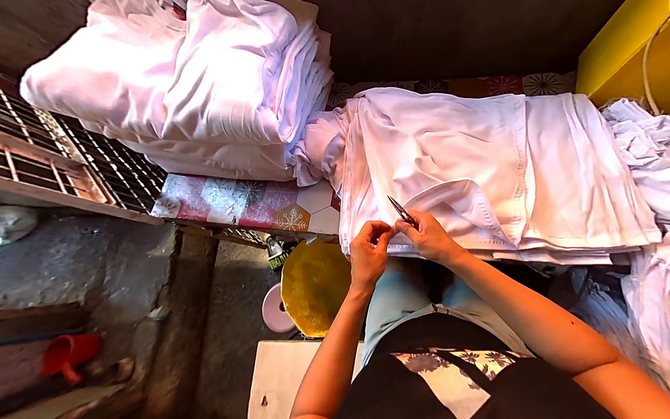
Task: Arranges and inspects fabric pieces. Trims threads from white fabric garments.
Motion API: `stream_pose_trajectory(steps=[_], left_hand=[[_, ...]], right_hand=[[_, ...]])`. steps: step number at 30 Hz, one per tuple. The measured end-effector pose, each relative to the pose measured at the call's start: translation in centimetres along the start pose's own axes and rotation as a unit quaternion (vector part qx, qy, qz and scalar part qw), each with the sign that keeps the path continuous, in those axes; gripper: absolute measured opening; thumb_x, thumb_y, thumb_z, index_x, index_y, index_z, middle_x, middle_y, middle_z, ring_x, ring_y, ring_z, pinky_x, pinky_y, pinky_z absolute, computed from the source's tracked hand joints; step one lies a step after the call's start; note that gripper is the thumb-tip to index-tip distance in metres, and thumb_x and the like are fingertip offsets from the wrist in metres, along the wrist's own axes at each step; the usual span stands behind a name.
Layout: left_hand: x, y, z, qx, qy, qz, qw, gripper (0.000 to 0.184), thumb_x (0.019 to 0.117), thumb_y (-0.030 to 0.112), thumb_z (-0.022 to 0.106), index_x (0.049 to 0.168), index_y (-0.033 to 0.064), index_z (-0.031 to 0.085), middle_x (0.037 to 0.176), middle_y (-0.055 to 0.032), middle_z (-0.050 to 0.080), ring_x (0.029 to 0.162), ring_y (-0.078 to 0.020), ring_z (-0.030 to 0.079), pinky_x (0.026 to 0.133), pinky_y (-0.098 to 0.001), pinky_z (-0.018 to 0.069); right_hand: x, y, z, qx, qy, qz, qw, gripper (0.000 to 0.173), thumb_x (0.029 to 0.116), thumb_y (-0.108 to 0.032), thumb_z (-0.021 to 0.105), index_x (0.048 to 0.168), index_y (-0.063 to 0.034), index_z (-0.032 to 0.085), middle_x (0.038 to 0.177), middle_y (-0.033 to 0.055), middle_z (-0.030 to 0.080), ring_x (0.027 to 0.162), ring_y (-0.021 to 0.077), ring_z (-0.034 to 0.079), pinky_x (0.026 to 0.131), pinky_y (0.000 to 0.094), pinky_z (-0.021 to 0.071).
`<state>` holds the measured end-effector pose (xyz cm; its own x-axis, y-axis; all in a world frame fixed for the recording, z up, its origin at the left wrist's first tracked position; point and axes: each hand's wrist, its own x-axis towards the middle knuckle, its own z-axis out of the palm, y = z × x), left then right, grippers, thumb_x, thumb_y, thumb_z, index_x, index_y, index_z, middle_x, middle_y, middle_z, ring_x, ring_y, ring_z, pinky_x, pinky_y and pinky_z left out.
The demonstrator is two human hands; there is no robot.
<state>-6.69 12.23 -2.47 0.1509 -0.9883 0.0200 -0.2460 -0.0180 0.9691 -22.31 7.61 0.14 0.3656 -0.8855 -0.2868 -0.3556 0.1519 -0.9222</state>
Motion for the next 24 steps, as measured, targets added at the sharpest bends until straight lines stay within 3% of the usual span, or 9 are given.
stream_pose_trajectory(steps=[3,6,7,10,13,16,24], left_hand=[[-0.1,-0.1,0.1,0.014,-0.006,0.022,1.000,0.009,0.0936,0.002,0.069,0.100,-0.0018,0.073,0.090,-0.0046,0.074,0.080,-0.0022,0.068,0.079,-0.0207,0.0566],[0.0,-0.6,0.3,0.041,0.010,0.046,0.998,0.008,0.0906,0.005,0.073,0.097,-0.0003,0.075,0.086,-0.0034,0.074,0.075,-0.0006,0.065,0.075,-0.0187,0.0539],[0.1,-0.8,0.5,0.052,0.011,0.063,0.997,0.009,0.0908,0.005,0.073,0.097,-0.0005,0.076,0.086,-0.0039,0.073,0.076,-0.0013,0.063,0.074,-0.0192,0.0510],[0.3,-1.7,1.1,0.072,-0.011,0.092,0.993,0.011,0.0954,0.006,0.066,0.099,-0.0022,0.073,0.090,-0.0078,0.073,0.083,-0.0070,0.067,0.081,-0.0243,0.0544],[0.6,-1.9,1.2,0.083,-0.023,0.076,0.993,0.014,0.1006,0.004,0.057,0.104,-0.0046,0.068,0.091,-0.0097,0.070,0.084,-0.0100,0.067,0.082,-0.0283,0.0559],[1.0,-1.4,0.8,0.095,-0.027,0.063,0.993,0.015,0.1037,0.004,0.052,0.108,-0.0042,0.064,0.089,-0.0092,0.067,0.080,-0.0102,0.065,0.077,-0.0294,0.0543],[1.7,-0.4,0.0,0.127,-0.065,0.110,0.984,0.012,0.1050,0.005,0.050,0.105,-0.0008,0.061,0.079,-0.0062,0.061,0.070,-0.0107,0.060,0.068,-0.0293,0.0520]], right_hand=[[-0.6,-0.5,0.1,-0.047,-0.005,-0.017,0.999,0.018,0.1071,-0.012,0.052,0.095,-0.0003,0.057,0.074,0.0038,0.047,0.066,0.0124,0.048,0.064,0.0306,0.0419],[-0.5,-0.5,0.2,-0.091,0.000,-0.048,0.995,0.015,0.1058,-0.010,0.053,0.098,0.0013,0.059,0.079,0.0085,0.054,0.072,0.0172,0.054,0.068,0.0359,0.0464],[-0.3,-0.3,0.0,-0.084,0.006,-0.055,0.995,0.015,0.1056,-0.010,0.054,0.099,0.0016,0.061,0.080,0.0091,0.056,0.072,0.0174,0.055,0.069,0.0361,0.0473],[0.4,0.7,-1.3,-0.050,0.021,-0.074,0.996,0.018,0.1059,-0.016,0.057,0.105,-0.0006,0.065,0.082,0.0079,0.063,0.071,0.0144,0.060,0.070,0.0348,0.0514],[0.6,1.8,-3.6,-0.109,0.036,-0.113,0.987,0.032,0.1034,-0.035,0.061,0.093,-0.0057,0.065,0.068,0.0008,0.054,0.060,0.0118,0.051,0.058,0.0342,0.0444],[0.1,2.6,-5.1,-0.251,0.042,-0.161,0.954,0.049,0.0971,-0.050,0.064,0.078,-0.0048,0.063,0.063,0.0057,0.052,0.059,0.0226,0.055,0.054,0.0451,0.0425],[0.8,4.0,-4.5,-0.314,0.036,-0.242,0.917,0.058,0.0920,-0.060,0.064,0.075,-0.0046,0.068,0.067,0.0069,0.057,0.060,0.0235,0.059,0.052,0.0439,0.0419]])
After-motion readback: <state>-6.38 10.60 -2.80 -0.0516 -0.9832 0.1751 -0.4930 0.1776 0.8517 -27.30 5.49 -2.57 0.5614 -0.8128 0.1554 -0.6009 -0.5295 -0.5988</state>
